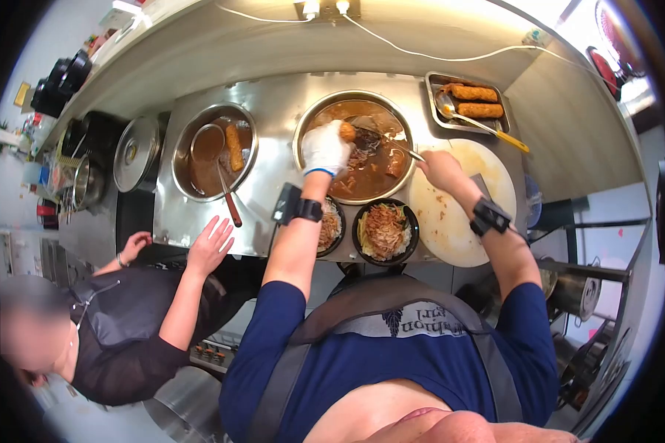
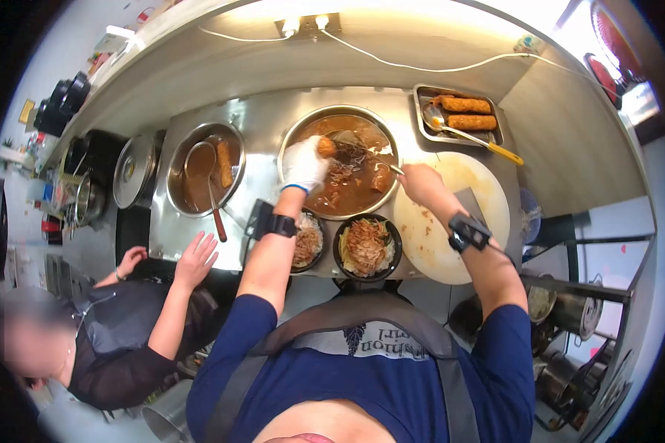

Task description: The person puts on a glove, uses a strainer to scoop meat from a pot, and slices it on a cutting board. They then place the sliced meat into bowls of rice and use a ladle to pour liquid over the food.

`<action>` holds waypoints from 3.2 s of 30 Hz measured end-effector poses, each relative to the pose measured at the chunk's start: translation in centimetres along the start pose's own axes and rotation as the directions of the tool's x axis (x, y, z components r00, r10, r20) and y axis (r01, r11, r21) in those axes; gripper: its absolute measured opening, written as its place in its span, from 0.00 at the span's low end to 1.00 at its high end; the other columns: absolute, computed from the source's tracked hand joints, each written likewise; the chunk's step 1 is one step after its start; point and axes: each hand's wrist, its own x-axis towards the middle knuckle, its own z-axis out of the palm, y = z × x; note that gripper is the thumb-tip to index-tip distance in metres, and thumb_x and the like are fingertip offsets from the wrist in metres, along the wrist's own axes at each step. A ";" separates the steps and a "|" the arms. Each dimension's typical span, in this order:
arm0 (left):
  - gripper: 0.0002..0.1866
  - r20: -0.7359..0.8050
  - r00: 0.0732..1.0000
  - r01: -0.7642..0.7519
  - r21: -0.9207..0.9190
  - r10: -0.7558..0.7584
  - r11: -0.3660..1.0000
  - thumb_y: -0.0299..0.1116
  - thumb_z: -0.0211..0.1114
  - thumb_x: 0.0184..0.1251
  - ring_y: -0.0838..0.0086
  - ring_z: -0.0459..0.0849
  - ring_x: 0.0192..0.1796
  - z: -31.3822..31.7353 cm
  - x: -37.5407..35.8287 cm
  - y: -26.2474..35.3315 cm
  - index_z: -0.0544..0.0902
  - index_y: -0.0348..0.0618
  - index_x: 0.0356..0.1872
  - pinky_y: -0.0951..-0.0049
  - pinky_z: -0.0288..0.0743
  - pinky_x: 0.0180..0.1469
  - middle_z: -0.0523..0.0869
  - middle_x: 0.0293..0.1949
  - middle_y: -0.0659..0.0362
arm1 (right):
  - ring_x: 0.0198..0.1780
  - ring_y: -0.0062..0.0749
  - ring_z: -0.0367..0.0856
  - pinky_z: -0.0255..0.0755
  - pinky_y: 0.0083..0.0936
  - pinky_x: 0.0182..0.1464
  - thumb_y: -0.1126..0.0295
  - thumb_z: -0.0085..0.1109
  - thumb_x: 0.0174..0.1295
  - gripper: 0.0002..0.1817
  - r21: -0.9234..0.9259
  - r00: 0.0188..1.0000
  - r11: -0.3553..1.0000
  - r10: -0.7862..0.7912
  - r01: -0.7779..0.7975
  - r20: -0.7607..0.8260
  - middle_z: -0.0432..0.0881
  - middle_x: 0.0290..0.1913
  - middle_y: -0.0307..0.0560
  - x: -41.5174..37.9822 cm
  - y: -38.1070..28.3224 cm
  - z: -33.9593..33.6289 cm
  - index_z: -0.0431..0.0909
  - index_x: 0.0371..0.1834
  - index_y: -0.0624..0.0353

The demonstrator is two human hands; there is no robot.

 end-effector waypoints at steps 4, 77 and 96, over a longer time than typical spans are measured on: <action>0.22 0.004 1.000 -0.027 -0.125 0.028 0.992 0.42 0.78 0.47 0.56 0.86 0.46 -3.1 -0.7 -0.7 0.86 0.52 0.46 0.59 0.78 0.51 0.88 0.42 0.53 | 0.46 0.49 0.85 0.77 0.44 0.49 0.61 0.64 0.61 0.12 -0.190 0.988 0.970 -0.155 0.153 0.004 0.86 0.40 0.52 3.1 0.7 -0.9 0.83 0.44 0.54; 0.14 -0.002 0.974 -0.210 -0.363 0.225 0.908 0.27 0.69 0.56 0.51 0.80 0.50 11.9 -18.3 25.3 0.81 0.40 0.43 0.57 0.75 0.54 0.82 0.46 0.49 | 0.30 0.65 0.82 0.75 0.51 0.33 0.61 0.60 0.67 0.18 0.409 0.992 0.912 0.060 -0.011 -0.107 0.80 0.26 0.67 -22.6 16.8 6.7 0.66 0.41 0.67; 0.09 0.050 0.891 -0.431 -0.213 0.451 0.877 0.23 0.62 0.52 0.52 0.81 0.48 10.5 -18.0 27.6 0.83 0.39 0.37 0.57 0.78 0.48 0.83 0.44 0.49 | 0.35 0.63 0.82 0.76 0.51 0.39 0.66 0.59 0.62 0.13 0.180 0.992 0.980 -0.061 0.081 -0.114 0.82 0.34 0.62 -21.6 22.9 3.4 0.69 0.38 0.65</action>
